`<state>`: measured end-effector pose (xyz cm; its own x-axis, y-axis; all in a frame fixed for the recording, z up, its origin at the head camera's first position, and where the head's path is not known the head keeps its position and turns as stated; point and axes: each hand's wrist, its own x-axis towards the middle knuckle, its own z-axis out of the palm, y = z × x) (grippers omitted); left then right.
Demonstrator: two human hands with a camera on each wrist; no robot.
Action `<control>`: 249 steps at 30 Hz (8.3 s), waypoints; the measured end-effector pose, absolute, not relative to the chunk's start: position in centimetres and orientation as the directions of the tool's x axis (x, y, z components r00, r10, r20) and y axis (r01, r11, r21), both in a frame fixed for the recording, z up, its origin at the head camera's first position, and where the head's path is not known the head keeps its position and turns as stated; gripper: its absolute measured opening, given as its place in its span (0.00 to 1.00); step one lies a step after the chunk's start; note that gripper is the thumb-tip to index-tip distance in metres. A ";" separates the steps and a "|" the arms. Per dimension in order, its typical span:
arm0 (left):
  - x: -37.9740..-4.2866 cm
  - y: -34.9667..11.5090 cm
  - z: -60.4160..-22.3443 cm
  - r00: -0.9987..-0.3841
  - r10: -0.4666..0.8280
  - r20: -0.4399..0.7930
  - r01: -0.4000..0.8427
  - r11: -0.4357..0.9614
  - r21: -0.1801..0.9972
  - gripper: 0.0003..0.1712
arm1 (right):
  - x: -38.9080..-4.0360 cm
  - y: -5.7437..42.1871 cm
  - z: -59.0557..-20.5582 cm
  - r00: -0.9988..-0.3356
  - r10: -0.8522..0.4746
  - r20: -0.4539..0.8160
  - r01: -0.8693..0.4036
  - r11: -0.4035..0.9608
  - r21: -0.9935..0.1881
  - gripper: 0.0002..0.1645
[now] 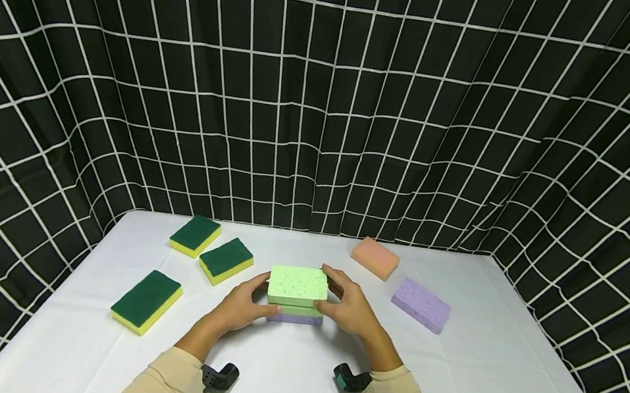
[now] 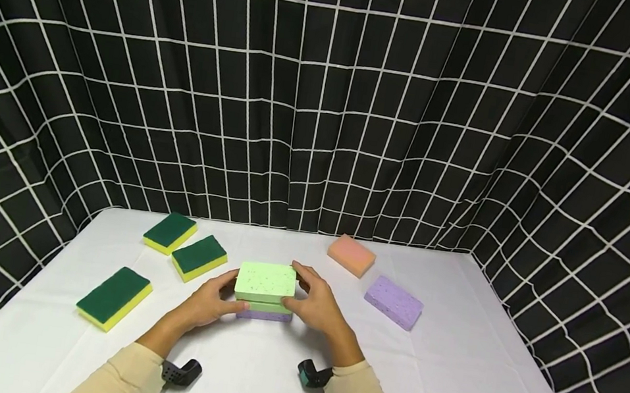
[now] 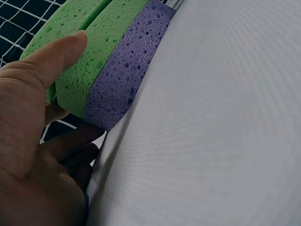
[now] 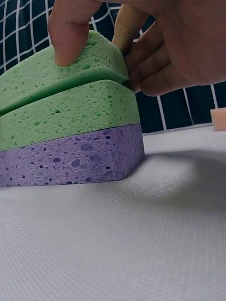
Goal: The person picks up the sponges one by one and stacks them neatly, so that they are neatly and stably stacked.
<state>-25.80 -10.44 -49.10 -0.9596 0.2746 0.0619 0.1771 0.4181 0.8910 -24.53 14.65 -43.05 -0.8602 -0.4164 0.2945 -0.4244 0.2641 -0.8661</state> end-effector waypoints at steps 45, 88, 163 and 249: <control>-25.8 -10.4 -49.2 -0.952 0.293 0.083 0.195 0.376 0.906 0.48 | -24.1 14.8 -43.1 -0.863 -0.441 0.248 -0.416 0.338 -0.844 0.41; -26.0 -10.2 -49.2 -0.934 0.317 0.166 0.215 0.126 0.968 0.40 | -23.0 17.4 -38.0 -0.811 -0.287 0.509 -0.584 0.360 -0.728 0.42; -24.3 -10.2 -46.0 -0.927 0.350 0.132 0.192 0.144 0.971 0.41 | -22.9 34.3 -43.2 -0.962 0.054 0.268 -0.192 0.565 -0.802 0.54; -25.8 -10.4 -48.9 -0.938 0.319 0.138 0.185 0.124 0.975 0.41 | -22.0 36.3 -42.6 -0.963 0.153 0.222 -0.075 0.638 -0.766 0.50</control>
